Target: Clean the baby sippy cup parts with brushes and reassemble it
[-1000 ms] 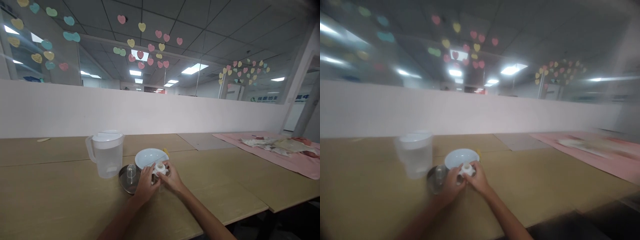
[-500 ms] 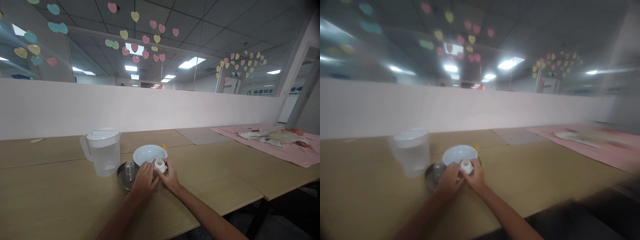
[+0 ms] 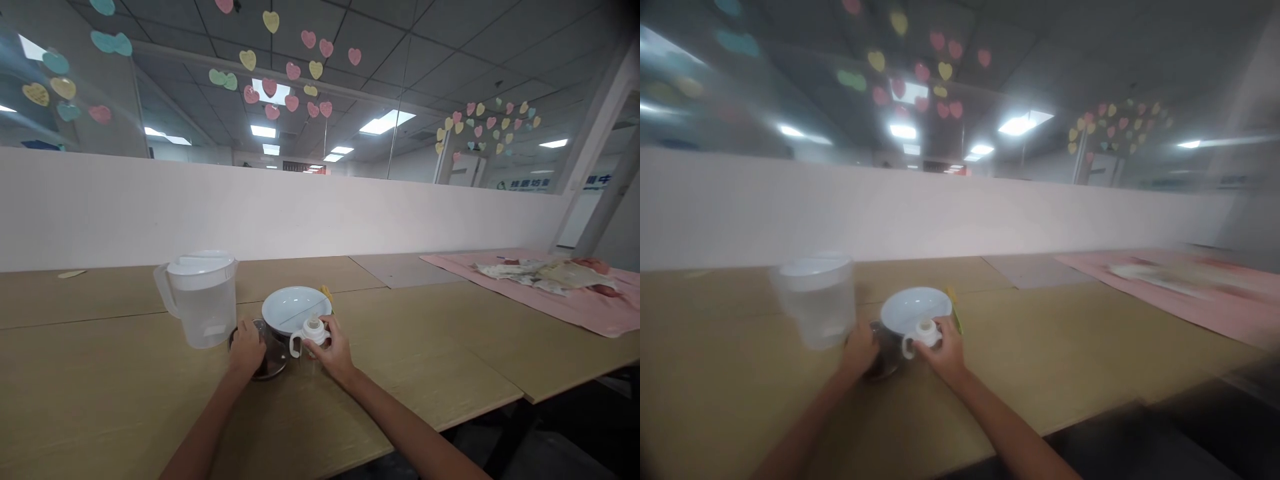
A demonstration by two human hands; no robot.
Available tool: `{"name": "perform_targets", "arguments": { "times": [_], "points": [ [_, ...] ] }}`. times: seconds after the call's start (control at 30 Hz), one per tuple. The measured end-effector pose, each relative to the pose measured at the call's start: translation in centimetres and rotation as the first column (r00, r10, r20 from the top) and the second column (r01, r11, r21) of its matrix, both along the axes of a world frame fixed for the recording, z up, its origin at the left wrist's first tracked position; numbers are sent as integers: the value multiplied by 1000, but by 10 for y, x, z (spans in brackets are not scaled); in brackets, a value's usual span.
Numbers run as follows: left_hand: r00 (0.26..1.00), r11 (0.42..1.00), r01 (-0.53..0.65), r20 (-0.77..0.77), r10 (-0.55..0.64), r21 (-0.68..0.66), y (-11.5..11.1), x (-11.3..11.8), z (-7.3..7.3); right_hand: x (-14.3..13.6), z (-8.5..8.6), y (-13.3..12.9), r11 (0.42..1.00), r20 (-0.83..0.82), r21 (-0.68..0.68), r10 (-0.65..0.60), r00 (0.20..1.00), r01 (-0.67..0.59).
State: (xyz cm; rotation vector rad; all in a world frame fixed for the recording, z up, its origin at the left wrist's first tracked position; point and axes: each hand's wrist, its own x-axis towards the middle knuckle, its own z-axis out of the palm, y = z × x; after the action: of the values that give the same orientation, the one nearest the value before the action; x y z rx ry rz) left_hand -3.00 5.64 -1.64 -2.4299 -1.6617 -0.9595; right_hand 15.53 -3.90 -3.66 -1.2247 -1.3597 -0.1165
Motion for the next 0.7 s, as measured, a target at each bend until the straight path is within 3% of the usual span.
{"name": "perform_targets", "arguments": {
  "times": [0.1, 0.2, 0.3, 0.43, 0.57, 0.7],
  "points": [
    [995, 984, -95, 4, 96, 151, -5, -1, 7, -1, 3, -1, 1000, -4, -4, 16, 1000, -16],
    [983, 926, -176, 108, 147, 333, -13, -1, 24, -1, 5, -2, 1000, 7, -2, 14, 1000, -14],
    [969, 871, -38, 230, -87, 489, -24, 9, 33, -1, 8, -2, 999, 16, 2, 33, 999, -33],
    [871, 753, 283, 170, -461, 593, -40, 31, 23, -1, 9, -3, 998, 25, 21, 52, 998, -53],
    [796, 721, 317, 241, -556, 616, -47, 43, 14, -2, 7, -2, 998, 16, 4, 59, 998, -59],
    [737, 708, 332, 297, -607, 624, -49, 43, 13, -3, 6, 0, 998, 38, -1, 63, 997, -63]
  ]
}}
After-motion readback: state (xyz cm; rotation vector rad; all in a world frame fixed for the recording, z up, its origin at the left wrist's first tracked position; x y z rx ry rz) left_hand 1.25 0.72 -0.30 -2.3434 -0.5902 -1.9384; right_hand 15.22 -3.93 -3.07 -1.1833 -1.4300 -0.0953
